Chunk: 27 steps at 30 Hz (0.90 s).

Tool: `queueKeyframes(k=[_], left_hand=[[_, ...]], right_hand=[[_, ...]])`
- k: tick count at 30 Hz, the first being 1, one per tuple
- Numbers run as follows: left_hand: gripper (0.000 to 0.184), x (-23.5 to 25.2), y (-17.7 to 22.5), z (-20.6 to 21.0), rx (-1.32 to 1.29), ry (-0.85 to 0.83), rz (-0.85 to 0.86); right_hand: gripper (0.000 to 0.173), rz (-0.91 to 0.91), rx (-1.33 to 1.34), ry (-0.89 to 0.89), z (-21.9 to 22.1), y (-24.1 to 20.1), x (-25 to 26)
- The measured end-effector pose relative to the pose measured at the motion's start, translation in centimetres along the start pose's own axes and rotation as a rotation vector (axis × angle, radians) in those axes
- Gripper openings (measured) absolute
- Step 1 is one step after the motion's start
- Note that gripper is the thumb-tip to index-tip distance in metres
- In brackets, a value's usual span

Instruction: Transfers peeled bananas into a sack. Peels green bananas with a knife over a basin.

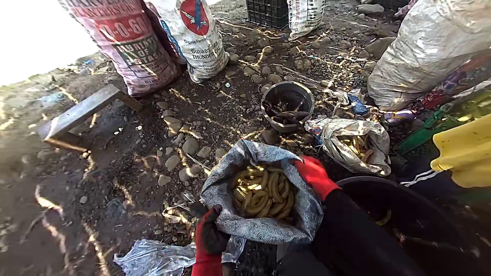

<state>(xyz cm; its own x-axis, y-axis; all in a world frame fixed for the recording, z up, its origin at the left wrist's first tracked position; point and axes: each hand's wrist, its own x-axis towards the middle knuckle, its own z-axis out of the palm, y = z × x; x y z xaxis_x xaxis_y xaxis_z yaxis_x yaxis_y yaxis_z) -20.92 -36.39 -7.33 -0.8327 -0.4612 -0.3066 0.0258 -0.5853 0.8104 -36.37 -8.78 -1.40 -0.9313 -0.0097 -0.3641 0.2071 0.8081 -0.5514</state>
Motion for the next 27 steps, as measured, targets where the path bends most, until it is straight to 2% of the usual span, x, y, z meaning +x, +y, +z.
queueKeyframes(k=[3,5,7,9,11,13,15,18,20,23,25,27], left_hand=[[0.017,-2.7,4.6,0.9,-0.042,-0.143,0.059],[0.018,-3.9,5.4,-3.1,-0.073,-0.365,0.145],[0.026,-3.1,4.4,-8.0,-0.054,-0.444,0.208],[0.028,-2.9,3.4,-7.4,-0.011,-0.298,0.114],[0.040,-3.2,2.3,-4.4,0.057,-0.125,-0.012],[0.049,-3.7,1.7,-2.8,0.066,-0.110,-0.034],[0.049,-4.8,2.1,-2.3,0.054,-0.166,-0.019],[0.046,-5.4,1.7,-1.9,0.073,-0.137,-0.022],[0.049,-5.3,1.3,-1.7,0.152,-0.054,-0.014],[0.051,-5.2,1.6,-1.1,0.241,-0.011,0.024],[0.048,-5.8,1.9,-0.8,0.341,0.028,0.055],[0.044,-6.4,2.4,-0.6,0.460,0.020,0.088]], right_hand=[[0.029,-0.155,0.118,0.295,-5.3,-1.1,-0.2],[0.031,-0.180,0.175,0.427,-7.6,-1.0,-1.0],[0.033,-0.130,0.202,0.508,-7.5,0.3,-0.4],[0.036,-0.028,0.107,0.429,-6.6,1.2,1.6],[0.037,0.006,-0.024,0.286,-5.4,1.8,2.3],[0.034,-0.080,-0.034,0.286,-4.2,1.8,1.5],[0.033,-0.118,0.000,0.293,-3.7,1.4,0.1],[0.034,-0.073,-0.014,0.283,-4.2,1.4,0.1],[0.047,-0.017,-0.023,0.250,-4.1,2.4,-0.3],[0.095,0.103,0.002,0.176,-3.9,3.2,-2.9],[0.100,0.190,0.086,0.143,-3.3,3.4,-5.3],[0.091,0.201,0.281,0.232,-2.1,5.1,-8.2]])
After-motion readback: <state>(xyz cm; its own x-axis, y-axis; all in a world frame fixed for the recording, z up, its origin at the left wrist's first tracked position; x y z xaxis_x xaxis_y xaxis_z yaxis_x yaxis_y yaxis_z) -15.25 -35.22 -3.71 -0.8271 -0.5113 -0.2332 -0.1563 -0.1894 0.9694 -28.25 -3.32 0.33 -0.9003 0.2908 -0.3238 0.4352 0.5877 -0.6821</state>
